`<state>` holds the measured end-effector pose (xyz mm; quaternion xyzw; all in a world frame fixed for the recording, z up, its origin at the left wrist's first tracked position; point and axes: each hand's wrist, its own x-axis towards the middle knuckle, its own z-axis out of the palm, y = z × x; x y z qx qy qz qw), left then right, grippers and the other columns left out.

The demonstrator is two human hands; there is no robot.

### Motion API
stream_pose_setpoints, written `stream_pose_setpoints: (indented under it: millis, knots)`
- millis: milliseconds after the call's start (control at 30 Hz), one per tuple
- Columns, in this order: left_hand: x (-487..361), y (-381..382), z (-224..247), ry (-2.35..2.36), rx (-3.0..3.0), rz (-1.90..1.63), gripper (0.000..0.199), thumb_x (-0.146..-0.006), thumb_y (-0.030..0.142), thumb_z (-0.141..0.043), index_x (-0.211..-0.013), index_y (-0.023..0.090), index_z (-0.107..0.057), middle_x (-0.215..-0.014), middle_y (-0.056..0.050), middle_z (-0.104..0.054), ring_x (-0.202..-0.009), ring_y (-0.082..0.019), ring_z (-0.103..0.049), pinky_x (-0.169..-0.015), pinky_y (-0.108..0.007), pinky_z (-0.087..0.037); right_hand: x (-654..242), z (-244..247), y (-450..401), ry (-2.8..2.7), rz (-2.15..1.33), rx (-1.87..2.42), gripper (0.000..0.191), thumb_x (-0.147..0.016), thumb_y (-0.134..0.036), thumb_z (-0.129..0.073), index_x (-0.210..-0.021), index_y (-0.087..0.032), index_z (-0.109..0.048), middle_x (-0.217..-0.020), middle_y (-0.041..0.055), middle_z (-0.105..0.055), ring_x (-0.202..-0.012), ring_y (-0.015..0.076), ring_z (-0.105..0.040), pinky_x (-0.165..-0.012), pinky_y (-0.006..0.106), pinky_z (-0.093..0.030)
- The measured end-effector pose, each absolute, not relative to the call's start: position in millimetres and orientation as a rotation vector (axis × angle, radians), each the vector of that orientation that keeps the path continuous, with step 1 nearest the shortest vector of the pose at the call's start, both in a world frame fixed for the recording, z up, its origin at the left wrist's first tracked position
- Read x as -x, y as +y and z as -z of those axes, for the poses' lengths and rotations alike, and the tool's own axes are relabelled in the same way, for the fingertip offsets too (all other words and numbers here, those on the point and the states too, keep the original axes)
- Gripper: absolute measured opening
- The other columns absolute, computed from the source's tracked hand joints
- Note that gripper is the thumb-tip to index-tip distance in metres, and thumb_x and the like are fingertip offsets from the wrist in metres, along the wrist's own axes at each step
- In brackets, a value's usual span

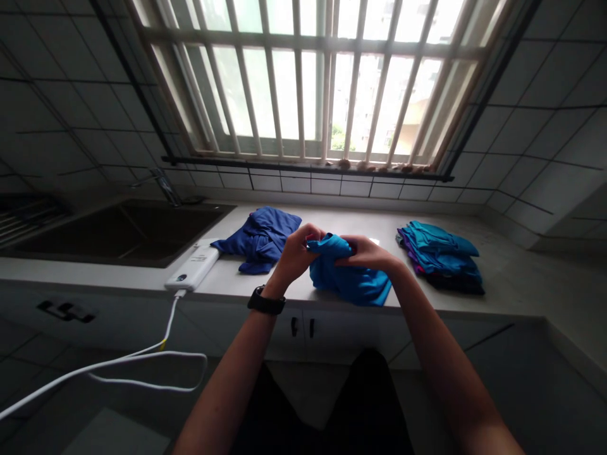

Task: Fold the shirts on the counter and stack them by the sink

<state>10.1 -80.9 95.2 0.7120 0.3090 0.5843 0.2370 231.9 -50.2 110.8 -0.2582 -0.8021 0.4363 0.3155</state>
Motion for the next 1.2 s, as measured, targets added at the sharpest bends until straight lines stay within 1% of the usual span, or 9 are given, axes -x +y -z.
stream_pose_setpoints:
  millis: [167, 267, 367, 533, 667, 900, 1000, 1100, 1200]
  knots:
    - [-4.2, -112.6, -132.2, 0.665, -1.755, -1.556, 0.037, -0.07, 0.037, -0.088, -0.074, 0.02, -0.056, -0.086, 0.0, -0.063, -0.081, -0.015, -0.059, -0.071, -0.029, -0.05, -240.2, -155.2, -73.7, -2.148, -1.392, 0.51, 0.052, -0.07, -0.054, -0.087, -0.102, -0.015, -0.076, -0.091, 0.0042, -0.075, -0.08, 0.0196, -0.067, -0.067, 0.027, -0.054]
    - [1.0, -127.7, -145.2, 0.808, -1.644, -1.555, 0.027, -0.07, 0.032, -0.082, -0.087, 0.02, -0.064, -0.096, -0.002, -0.069, -0.091, -0.021, -0.066, -0.08, -0.035, -0.056, -237.7, -170.0, -83.0, -2.174, -1.186, 0.534, 0.041, -0.067, -0.05, -0.091, -0.07, -0.017, -0.067, -0.082, 0.0026, -0.07, -0.072, 0.0149, -0.06, -0.064, 0.025, -0.05]
    - [4.5, -138.3, -155.1, 0.929, -1.534, -1.503, 0.028, -0.064, 0.024, -0.079, -0.089, 0.02, -0.068, -0.09, -0.001, -0.071, -0.083, -0.022, -0.069, -0.071, -0.035, -0.058, -237.1, -178.1, -88.7, -2.027, -1.006, 0.552, 0.055, -0.073, -0.054, -0.087, -0.05, -0.02, -0.05, -0.091, 0.0076, -0.072, -0.073, 0.0157, -0.059, -0.066, 0.029, -0.051]
    - [0.5, -150.0, -165.8, 0.906, -1.566, -1.385, 0.011, -0.068, 0.024, -0.075, -0.075, 0.019, -0.068, -0.072, 0.0, -0.067, -0.06, -0.016, -0.061, -0.051, -0.027, -0.048, -236.9, -179.5, -95.9, -2.084, -1.141, 0.501, 0.037, -0.07, -0.047, -0.091, -0.076, -0.02, -0.066, -0.106, 0.0077, -0.074, -0.093, 0.0201, -0.066, -0.077, 0.031, -0.056]
    - [-1.7, -156.7, -173.3, 0.901, -1.622, -1.314, 0.013, -0.068, 0.028, -0.073, -0.071, 0.018, -0.065, -0.07, -0.002, -0.064, -0.06, -0.016, -0.057, -0.05, -0.027, -0.046, -231.3, -176.1, -103.2, -2.243, -1.356, 0.5, 0.054, -0.069, -0.041, -0.091, -0.113, -0.02, -0.069, -0.089, -0.0009, -0.073, -0.08, 0.015, -0.067, -0.067, 0.023, -0.056]
    - [18.3, -160.5, -186.6, 1.071, -1.728, -1.288, 0.011, -0.068, 0.025, -0.068, -0.063, 0.018, -0.061, -0.072, -0.002, -0.06, -0.059, -0.015, -0.053, -0.05, -0.028, -0.042, -241.2, -191.9, -111.2, -2.138, -0.831, 0.857, 0.028, -0.073, -0.042, -0.089, -0.074, -0.017, -0.076, -0.068, -0.0006, -0.067, -0.069, 0.0169, -0.063, -0.057, 0.024, -0.047]
    - [24.0, -152.7, -189.0, 1.123, -1.76, -1.286, 0.018, -0.067, 0.026, -0.078, -0.08, 0.018, -0.068, -0.07, 0.0, -0.062, -0.065, -0.018, -0.06, -0.056, -0.028, -0.049, -238.4, -194.7, -110.7, -1.811, -0.468, 0.919, 0.024, -0.078, -0.042, -0.086, -0.076, -0.019, -0.079, -0.072, 0.0017, -0.071, -0.083, 0.0228, -0.067, -0.065, 0.027, -0.048]
    - [27.1, -145.0, -190.0, 1.052, -1.84, -1.222, 0.035, -0.062, 0.028, -0.088, -0.092, 0.018, -0.072, -0.075, 0.0, -0.068, -0.072, -0.02, -0.066, -0.061, -0.028, -0.054, -240.6, -195.3, -108.1, -1.871, -0.447, 0.903, 0.026, -0.077, -0.044, -0.087, -0.078, -0.019, -0.082, -0.072, 0.0011, -0.072, -0.086, 0.025, -0.069, -0.07, 0.028, -0.049]
    - [30.2, -141.1, -187.8, 0.94, -1.891, -1.065, 0.028, -0.065, 0.032, -0.089, -0.086, 0.018, -0.076, -0.079, -0.005, -0.073, -0.073, -0.022, -0.069, -0.061, -0.03, -0.056, -250.7, -194.9, -105.1, -1.967, -0.465, 0.861, 0.025, -0.079, -0.045, -0.086, -0.082, -0.02, -0.084, -0.073, 0.0005, -0.07, -0.08, 0.0215, -0.067, -0.072, 0.028, -0.05]
